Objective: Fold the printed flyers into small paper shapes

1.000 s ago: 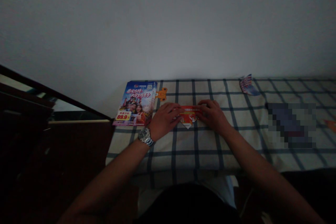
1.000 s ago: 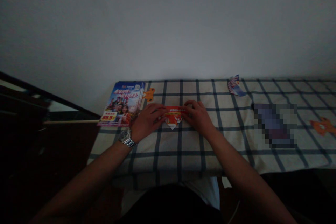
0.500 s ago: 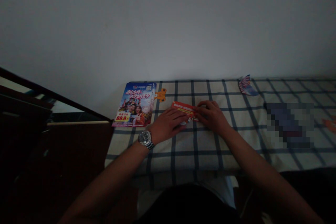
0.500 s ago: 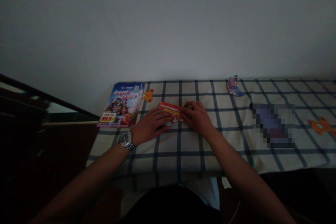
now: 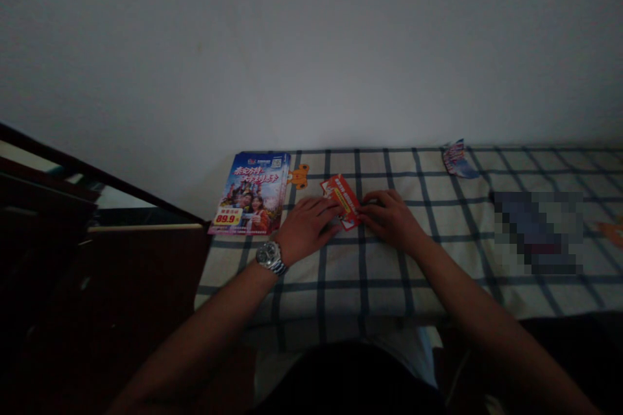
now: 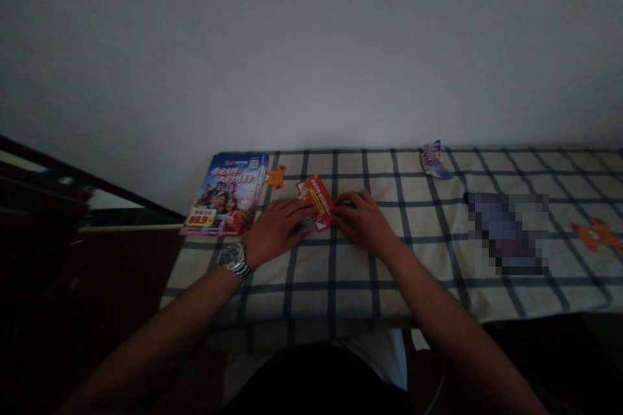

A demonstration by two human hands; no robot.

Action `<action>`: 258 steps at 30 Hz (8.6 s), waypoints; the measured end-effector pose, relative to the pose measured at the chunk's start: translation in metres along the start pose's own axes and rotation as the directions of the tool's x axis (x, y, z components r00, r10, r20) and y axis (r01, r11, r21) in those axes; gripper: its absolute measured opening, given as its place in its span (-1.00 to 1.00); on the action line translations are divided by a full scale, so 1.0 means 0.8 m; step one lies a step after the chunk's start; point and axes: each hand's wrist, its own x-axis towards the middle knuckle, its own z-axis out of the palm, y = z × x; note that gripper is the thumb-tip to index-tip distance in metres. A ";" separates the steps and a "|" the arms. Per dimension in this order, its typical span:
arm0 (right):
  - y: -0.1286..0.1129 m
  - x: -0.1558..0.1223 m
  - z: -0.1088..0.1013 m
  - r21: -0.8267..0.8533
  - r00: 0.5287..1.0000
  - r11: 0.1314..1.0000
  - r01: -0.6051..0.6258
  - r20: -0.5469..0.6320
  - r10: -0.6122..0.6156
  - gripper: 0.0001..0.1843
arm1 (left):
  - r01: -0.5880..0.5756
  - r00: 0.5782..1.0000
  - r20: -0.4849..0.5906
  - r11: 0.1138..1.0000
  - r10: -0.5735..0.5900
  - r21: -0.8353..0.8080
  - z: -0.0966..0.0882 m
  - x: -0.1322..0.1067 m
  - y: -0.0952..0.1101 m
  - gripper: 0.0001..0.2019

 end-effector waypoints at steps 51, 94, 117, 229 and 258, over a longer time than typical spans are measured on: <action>0.004 -0.001 0.002 0.018 0.997 0.998 0.055 0.046 -0.056 -0.71 | 0.051 0.997 -0.056 0.999 -0.050 0.011 0.000 0.002 -0.005 -0.60; -0.001 0.001 0.009 0.157 0.996 0.984 0.085 -0.015 -0.084 -0.80 | 0.021 0.997 -0.068 1.000 -0.022 -0.008 0.002 0.001 -0.003 -0.69; -0.009 0.032 0.004 0.146 0.979 0.971 -0.192 0.102 0.178 -0.91 | 0.135 0.984 -0.126 0.990 -0.129 0.038 0.014 0.013 -0.008 -0.72; -0.005 0.014 0.013 -0.013 0.993 1.000 -0.012 0.121 0.013 -0.49 | -0.085 0.996 0.027 0.993 0.087 -0.078 0.014 0.004 0.005 -0.61; -0.011 0.015 0.010 0.009 0.993 1.000 -0.025 0.115 0.024 -0.36 | -0.063 0.997 0.042 0.993 0.067 -0.102 0.014 0.000 0.004 -0.54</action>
